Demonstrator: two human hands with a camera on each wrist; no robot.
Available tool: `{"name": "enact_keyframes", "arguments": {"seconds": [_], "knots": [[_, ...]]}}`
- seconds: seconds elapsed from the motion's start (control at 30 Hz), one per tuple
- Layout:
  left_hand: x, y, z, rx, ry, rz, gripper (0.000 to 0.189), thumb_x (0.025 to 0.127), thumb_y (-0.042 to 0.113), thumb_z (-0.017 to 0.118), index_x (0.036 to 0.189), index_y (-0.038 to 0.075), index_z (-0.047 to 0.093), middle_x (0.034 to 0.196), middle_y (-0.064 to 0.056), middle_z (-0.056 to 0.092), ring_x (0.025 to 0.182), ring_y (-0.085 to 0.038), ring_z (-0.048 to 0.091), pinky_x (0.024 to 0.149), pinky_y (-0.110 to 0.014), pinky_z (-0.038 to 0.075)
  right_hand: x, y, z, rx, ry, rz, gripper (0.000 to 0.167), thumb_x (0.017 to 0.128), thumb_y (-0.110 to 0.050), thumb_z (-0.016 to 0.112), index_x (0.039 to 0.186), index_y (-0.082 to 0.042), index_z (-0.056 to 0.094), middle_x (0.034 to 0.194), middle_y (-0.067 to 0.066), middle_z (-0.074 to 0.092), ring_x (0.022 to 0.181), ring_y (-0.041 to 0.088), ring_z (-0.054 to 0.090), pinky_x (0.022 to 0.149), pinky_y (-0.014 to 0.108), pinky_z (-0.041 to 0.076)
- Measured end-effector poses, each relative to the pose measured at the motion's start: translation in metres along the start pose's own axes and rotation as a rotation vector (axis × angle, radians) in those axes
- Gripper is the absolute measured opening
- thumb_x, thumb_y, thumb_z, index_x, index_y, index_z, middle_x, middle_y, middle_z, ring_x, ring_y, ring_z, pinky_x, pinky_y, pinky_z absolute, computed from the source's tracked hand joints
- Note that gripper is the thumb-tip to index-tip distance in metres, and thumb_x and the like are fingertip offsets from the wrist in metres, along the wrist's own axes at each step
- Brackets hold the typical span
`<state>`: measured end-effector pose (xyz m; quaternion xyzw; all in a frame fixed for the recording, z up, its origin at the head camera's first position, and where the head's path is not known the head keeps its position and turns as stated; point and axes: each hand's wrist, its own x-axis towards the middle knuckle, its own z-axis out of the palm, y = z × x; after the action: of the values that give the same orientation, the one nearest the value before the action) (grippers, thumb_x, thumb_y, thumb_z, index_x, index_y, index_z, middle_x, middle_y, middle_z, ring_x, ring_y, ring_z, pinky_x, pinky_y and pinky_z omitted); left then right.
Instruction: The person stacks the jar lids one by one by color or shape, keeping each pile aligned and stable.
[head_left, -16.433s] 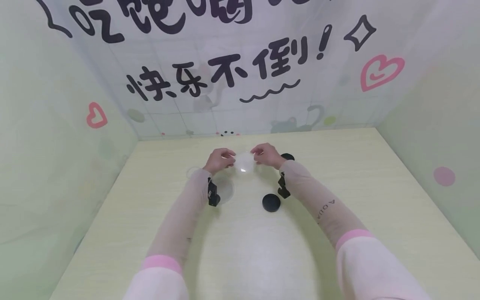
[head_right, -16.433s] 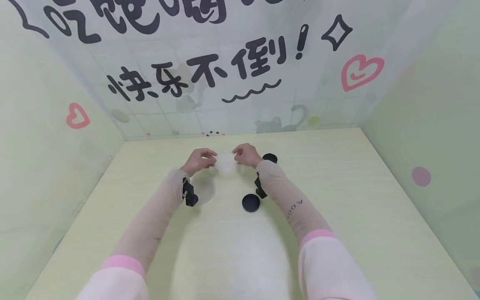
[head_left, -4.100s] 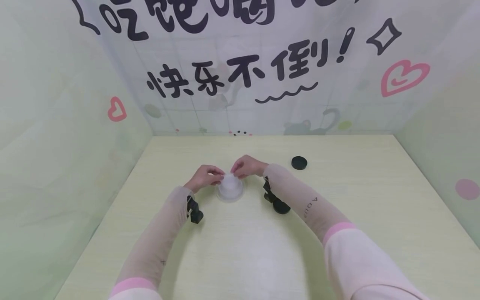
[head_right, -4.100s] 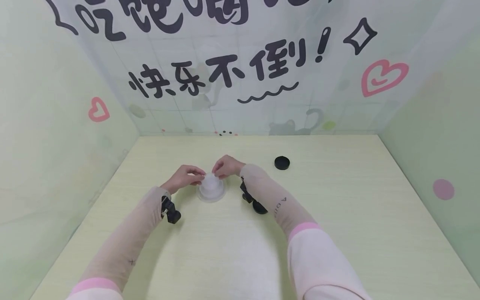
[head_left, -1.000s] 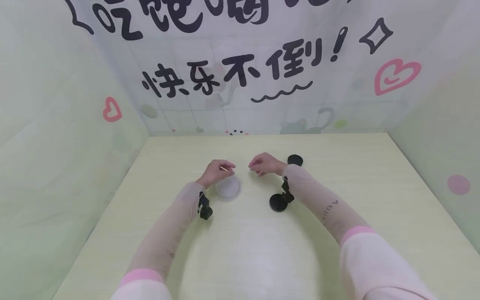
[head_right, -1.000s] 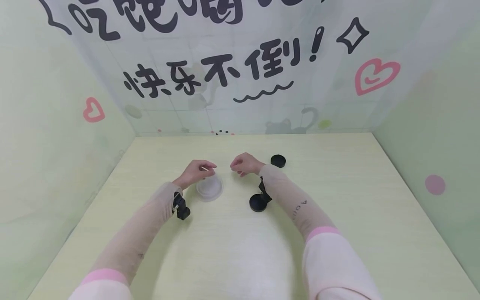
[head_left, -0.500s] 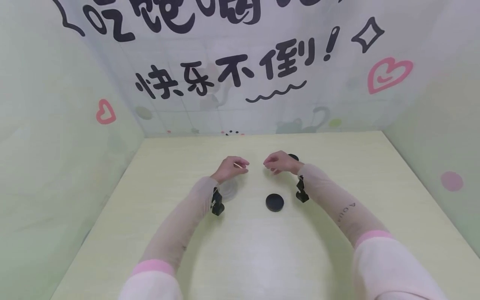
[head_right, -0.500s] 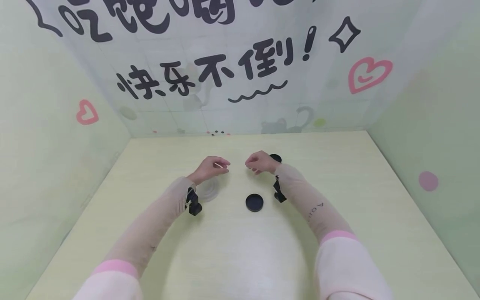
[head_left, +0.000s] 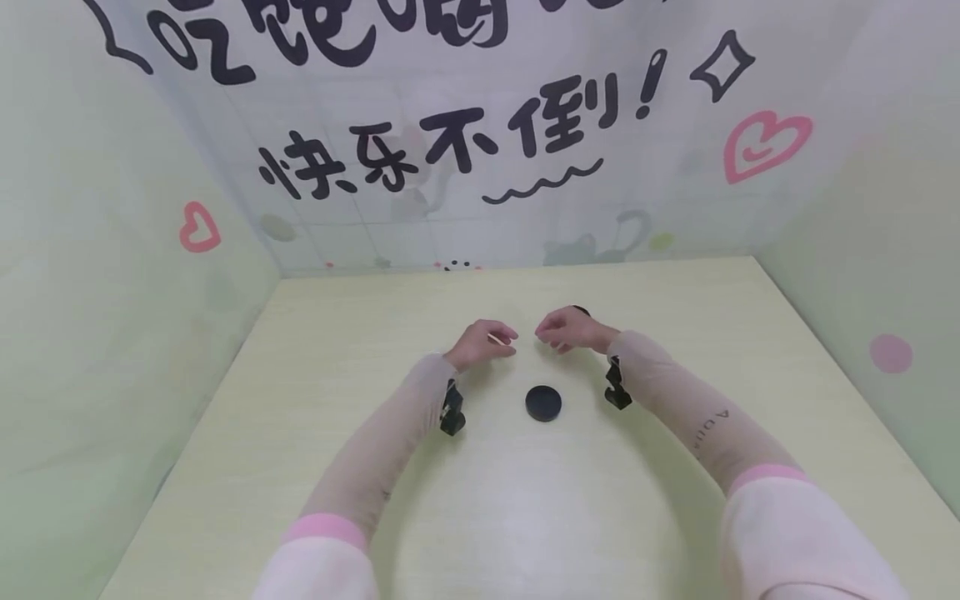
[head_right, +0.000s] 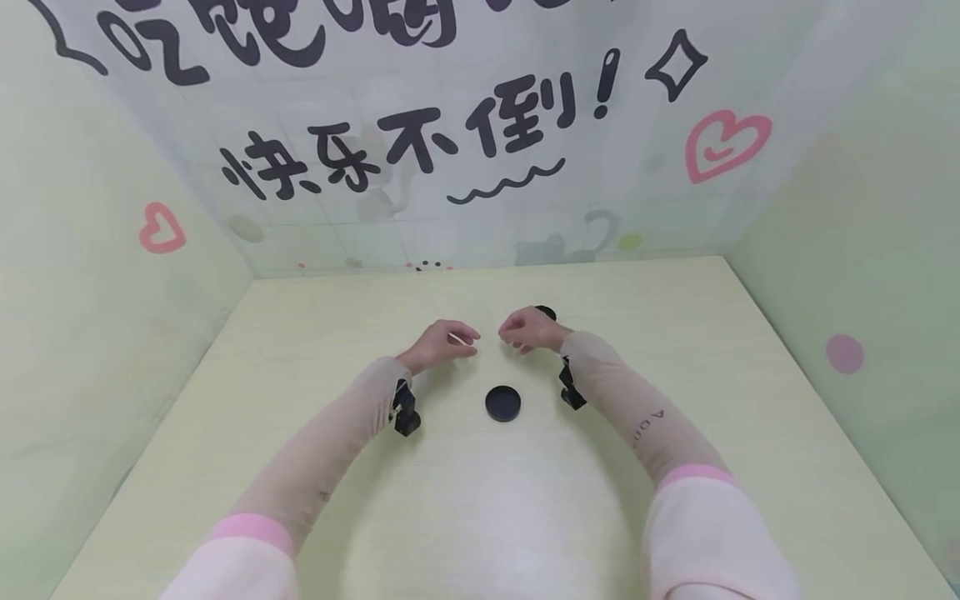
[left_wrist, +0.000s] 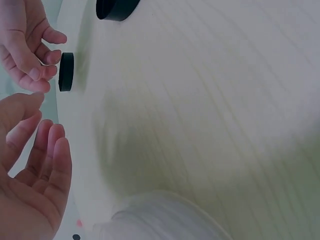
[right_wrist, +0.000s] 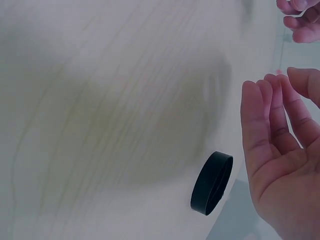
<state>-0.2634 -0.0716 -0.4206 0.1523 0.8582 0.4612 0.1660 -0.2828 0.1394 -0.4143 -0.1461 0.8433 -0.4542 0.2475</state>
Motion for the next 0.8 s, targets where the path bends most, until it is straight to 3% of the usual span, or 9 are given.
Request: {"name": "enact_keyframes", "arguments": {"seconds": [0.33, 0.53, 0.8], "knots": [[0.000, 0.006, 0.018, 0.068, -0.125, -0.051, 0.031, 0.079, 0.010, 0.066, 0.109, 0.003, 0.059, 0.097, -0.008, 0.061, 0.086, -0.018, 0.057, 0.063, -0.024, 0.049, -0.014, 0.011, 0.003, -0.007, -0.043, -0.036, 0.025, 0.087, -0.009, 0.053, 0.106, 0.007, 0.056, 0.088, 0.012, 0.057, 0.075, 0.018, 0.051, 0.069, 0.032, 0.050], [-0.001, 0.004, 0.022, 0.092, -0.211, -0.084, 0.034, 0.078, 0.013, 0.067, 0.110, 0.005, 0.058, 0.098, -0.007, 0.061, 0.083, -0.016, 0.056, 0.065, -0.024, 0.049, -0.018, 0.023, 0.009, -0.031, -0.067, -0.076, 0.023, 0.085, -0.009, 0.056, 0.102, 0.006, 0.059, 0.080, 0.011, 0.058, 0.071, 0.017, 0.053, 0.064, 0.030, 0.049], [-0.002, 0.002, 0.025, 0.091, -0.291, -0.086, 0.031, 0.077, 0.012, 0.068, 0.106, 0.004, 0.060, 0.093, -0.006, 0.062, 0.079, -0.013, 0.055, 0.064, -0.021, 0.046, -0.021, 0.031, 0.016, -0.018, -0.116, -0.092, 0.021, 0.084, -0.008, 0.057, 0.101, 0.005, 0.059, 0.081, 0.006, 0.060, 0.070, 0.012, 0.052, 0.063, 0.025, 0.048]]}}
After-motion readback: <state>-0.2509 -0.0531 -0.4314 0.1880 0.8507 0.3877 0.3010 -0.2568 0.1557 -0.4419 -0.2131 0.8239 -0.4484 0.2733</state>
